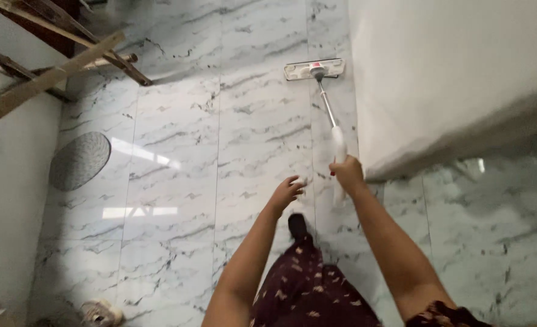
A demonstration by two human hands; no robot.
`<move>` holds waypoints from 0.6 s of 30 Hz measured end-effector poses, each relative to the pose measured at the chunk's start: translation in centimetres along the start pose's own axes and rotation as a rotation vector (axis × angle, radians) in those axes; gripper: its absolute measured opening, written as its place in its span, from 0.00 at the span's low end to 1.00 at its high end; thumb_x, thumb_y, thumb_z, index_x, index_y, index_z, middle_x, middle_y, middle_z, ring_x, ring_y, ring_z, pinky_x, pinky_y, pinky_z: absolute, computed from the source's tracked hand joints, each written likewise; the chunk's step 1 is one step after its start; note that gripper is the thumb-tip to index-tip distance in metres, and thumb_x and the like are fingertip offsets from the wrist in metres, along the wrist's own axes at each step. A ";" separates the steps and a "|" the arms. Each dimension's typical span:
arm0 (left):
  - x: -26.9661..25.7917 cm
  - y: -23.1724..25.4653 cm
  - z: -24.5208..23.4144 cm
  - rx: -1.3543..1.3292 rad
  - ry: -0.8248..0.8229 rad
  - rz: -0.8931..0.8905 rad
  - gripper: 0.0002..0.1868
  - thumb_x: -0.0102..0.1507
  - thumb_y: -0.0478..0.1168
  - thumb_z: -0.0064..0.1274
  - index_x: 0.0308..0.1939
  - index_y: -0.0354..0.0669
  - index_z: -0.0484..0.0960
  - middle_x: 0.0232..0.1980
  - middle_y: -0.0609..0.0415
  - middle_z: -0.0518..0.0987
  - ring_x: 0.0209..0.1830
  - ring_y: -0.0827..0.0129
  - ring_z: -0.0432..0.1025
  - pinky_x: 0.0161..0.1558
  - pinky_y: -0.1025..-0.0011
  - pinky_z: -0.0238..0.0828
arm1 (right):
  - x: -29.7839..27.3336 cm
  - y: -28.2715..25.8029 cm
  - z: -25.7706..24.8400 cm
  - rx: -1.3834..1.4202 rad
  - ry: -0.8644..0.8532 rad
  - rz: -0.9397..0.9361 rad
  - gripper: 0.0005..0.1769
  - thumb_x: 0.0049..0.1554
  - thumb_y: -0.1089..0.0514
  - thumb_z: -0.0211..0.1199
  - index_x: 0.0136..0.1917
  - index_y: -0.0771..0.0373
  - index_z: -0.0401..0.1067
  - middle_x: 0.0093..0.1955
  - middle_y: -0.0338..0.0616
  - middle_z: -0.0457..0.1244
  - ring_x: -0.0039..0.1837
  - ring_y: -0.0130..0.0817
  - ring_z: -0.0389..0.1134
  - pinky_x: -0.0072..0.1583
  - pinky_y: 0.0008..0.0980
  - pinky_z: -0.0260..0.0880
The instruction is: The recorder is mopping a marble floor using a spray mop.
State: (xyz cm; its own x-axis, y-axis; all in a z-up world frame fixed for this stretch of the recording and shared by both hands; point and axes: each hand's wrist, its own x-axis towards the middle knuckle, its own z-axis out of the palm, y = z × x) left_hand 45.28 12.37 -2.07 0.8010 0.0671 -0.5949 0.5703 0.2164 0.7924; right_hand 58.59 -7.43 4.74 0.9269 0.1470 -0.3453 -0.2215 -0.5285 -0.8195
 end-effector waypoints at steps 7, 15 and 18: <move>4.0 4.2 -8.4 0.045 0.109 0.028 0.34 0.65 0.49 0.53 0.73 0.45 0.66 0.58 0.52 0.81 0.55 0.66 0.77 0.53 0.65 0.71 | 6.4 -6.9 1.1 -0.047 -0.135 -0.039 0.33 0.44 0.57 0.68 0.61 0.72 0.67 0.49 0.56 0.69 0.49 0.45 0.72 0.52 0.41 0.72; 10.5 10.3 -6.4 -0.138 0.138 0.008 0.31 0.63 0.46 0.55 0.69 0.42 0.70 0.55 0.53 0.82 0.51 0.68 0.77 0.49 0.70 0.70 | 0.3 -18.8 0.4 -0.378 -0.263 0.047 0.35 0.45 0.54 0.70 0.62 0.71 0.66 0.51 0.58 0.69 0.51 0.48 0.72 0.55 0.43 0.72; 13.7 11.7 -5.8 -0.088 0.090 0.048 0.30 0.64 0.47 0.53 0.69 0.42 0.71 0.55 0.53 0.82 0.51 0.68 0.77 0.49 0.69 0.71 | 3.4 -21.4 0.3 -0.359 -0.258 0.052 0.33 0.45 0.55 0.69 0.61 0.72 0.66 0.49 0.57 0.68 0.49 0.48 0.73 0.52 0.43 0.74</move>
State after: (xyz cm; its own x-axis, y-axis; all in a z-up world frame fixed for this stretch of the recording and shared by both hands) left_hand 61.88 21.45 -1.72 0.8049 0.1658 -0.5697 0.5109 0.2948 0.8075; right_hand 66.39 4.67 20.99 0.8014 0.2919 -0.5221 -0.1049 -0.7907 -0.6031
